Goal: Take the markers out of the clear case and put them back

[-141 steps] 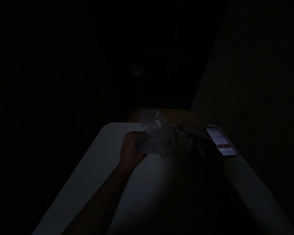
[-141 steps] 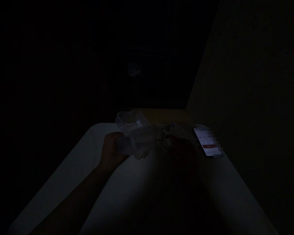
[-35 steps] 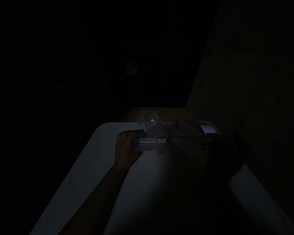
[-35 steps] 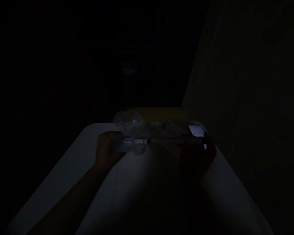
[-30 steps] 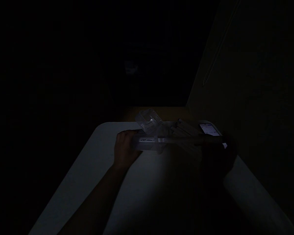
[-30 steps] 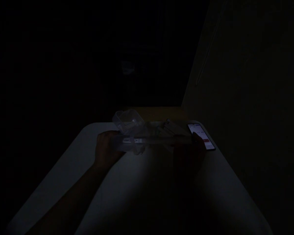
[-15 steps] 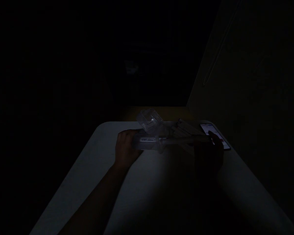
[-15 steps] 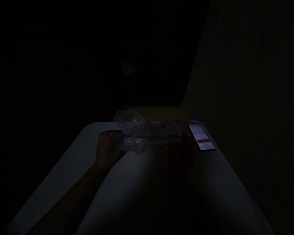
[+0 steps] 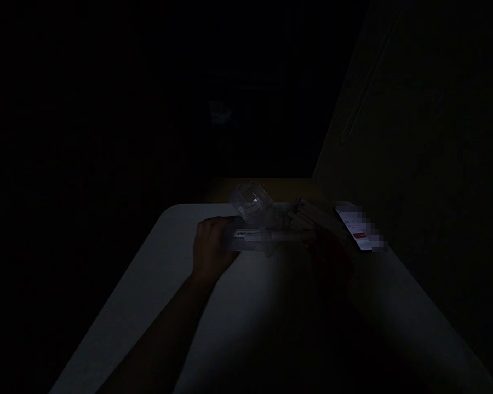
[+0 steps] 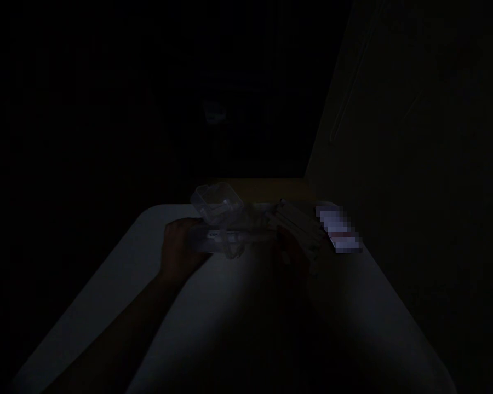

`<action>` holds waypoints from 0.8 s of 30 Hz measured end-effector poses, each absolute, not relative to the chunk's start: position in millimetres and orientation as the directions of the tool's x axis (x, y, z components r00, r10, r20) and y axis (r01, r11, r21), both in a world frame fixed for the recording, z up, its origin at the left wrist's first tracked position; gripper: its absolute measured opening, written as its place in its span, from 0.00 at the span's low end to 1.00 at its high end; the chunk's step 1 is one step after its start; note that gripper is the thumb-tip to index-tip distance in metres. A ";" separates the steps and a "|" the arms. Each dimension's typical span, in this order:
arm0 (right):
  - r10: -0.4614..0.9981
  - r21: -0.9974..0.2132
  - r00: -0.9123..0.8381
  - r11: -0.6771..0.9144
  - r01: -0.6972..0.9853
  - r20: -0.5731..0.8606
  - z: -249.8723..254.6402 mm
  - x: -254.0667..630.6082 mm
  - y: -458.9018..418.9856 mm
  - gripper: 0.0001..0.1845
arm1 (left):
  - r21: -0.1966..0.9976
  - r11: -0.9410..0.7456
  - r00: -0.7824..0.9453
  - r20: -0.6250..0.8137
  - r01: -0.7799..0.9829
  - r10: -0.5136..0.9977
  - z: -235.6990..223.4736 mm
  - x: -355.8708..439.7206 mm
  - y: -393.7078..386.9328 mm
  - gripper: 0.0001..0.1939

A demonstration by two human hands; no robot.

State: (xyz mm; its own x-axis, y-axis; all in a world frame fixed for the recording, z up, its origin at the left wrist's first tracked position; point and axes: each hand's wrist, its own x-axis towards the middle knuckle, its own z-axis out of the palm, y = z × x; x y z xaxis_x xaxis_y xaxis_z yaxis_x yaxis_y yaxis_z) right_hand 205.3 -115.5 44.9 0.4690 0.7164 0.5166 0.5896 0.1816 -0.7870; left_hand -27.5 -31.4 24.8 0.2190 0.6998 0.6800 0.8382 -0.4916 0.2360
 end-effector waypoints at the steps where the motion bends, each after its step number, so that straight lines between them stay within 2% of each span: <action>1: 0.729 -0.793 0.466 0.172 0.585 0.502 44.1 205.0 -115.5 0.21 | 0.237 -0.489 0.219 0.676 0.839 0.703 25.3 -27.3 -31.5 0.21; 5: 0.782 -0.817 0.453 0.121 0.563 0.429 41.5 204.4 -114.5 0.24 | 0.220 -0.508 0.231 0.696 0.833 0.680 26.3 -26.9 -32.2 0.22; 12: 0.828 -0.812 0.407 0.095 0.576 0.386 39.5 201.3 -110.8 0.20 | 0.215 -0.501 0.241 0.677 0.838 0.695 27.0 -26.6 -32.4 0.21; 19: 0.824 -0.659 0.159 0.301 0.689 0.544 28.8 208.1 -99.1 0.18 | 0.199 -0.503 0.248 0.685 0.841 0.686 27.7 -25.6 -33.4 0.22; 24: 0.809 -0.591 0.116 0.314 0.743 0.576 21.6 205.2 -93.4 0.19 | 0.176 -0.532 0.262 0.718 0.828 0.645 25.8 -26.1 -33.5 0.24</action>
